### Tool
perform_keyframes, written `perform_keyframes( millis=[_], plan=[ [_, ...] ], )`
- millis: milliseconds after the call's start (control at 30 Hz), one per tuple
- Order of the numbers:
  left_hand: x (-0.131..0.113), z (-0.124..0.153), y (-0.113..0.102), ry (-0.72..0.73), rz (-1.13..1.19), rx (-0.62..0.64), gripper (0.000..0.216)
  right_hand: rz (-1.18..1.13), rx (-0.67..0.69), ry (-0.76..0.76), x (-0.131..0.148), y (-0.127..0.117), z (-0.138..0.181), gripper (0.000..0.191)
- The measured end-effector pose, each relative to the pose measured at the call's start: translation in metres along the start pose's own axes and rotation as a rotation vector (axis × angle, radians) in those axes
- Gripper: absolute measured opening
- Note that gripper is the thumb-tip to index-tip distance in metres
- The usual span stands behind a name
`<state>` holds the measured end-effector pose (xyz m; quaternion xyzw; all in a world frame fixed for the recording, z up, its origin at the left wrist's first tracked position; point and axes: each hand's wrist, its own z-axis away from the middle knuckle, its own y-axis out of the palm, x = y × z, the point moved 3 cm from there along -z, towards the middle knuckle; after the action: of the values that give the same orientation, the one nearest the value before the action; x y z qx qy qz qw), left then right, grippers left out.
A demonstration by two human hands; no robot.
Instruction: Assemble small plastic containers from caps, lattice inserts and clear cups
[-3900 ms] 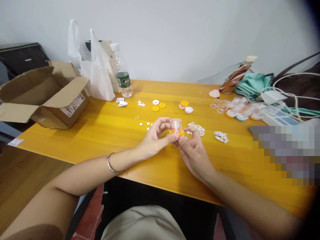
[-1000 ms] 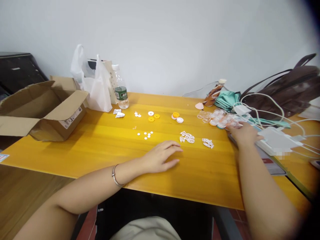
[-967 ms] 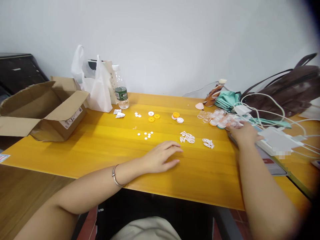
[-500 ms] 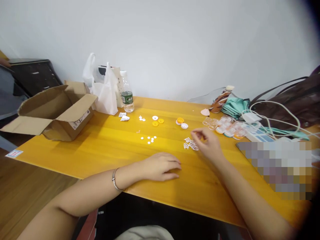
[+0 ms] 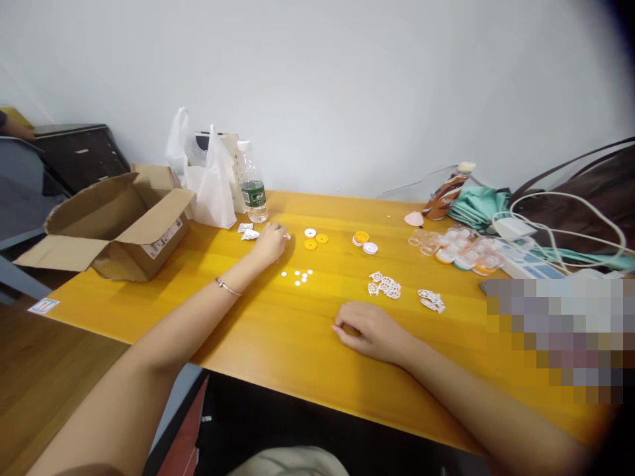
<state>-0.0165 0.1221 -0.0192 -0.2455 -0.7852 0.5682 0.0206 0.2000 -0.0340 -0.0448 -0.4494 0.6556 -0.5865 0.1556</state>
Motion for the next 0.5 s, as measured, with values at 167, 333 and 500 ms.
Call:
perform_keyframes(
  millis=[167,333,500],
  plan=[
    [0.005,-0.020,0.013,0.001,-0.008,0.047,0.016,-0.006,-0.004,0.000,-0.001,-0.001,0.003,0.016],
    [-0.010,-0.014,0.002,0.042,0.066,0.078,0.016,-0.036,-0.040,-0.012,-0.005,-0.002,0.003,0.017],
    [-0.071,0.028,-0.006,0.300,0.241,0.247,0.009,-0.008,-0.140,-0.029,0.018,-0.014,0.016,0.016]
  ],
)
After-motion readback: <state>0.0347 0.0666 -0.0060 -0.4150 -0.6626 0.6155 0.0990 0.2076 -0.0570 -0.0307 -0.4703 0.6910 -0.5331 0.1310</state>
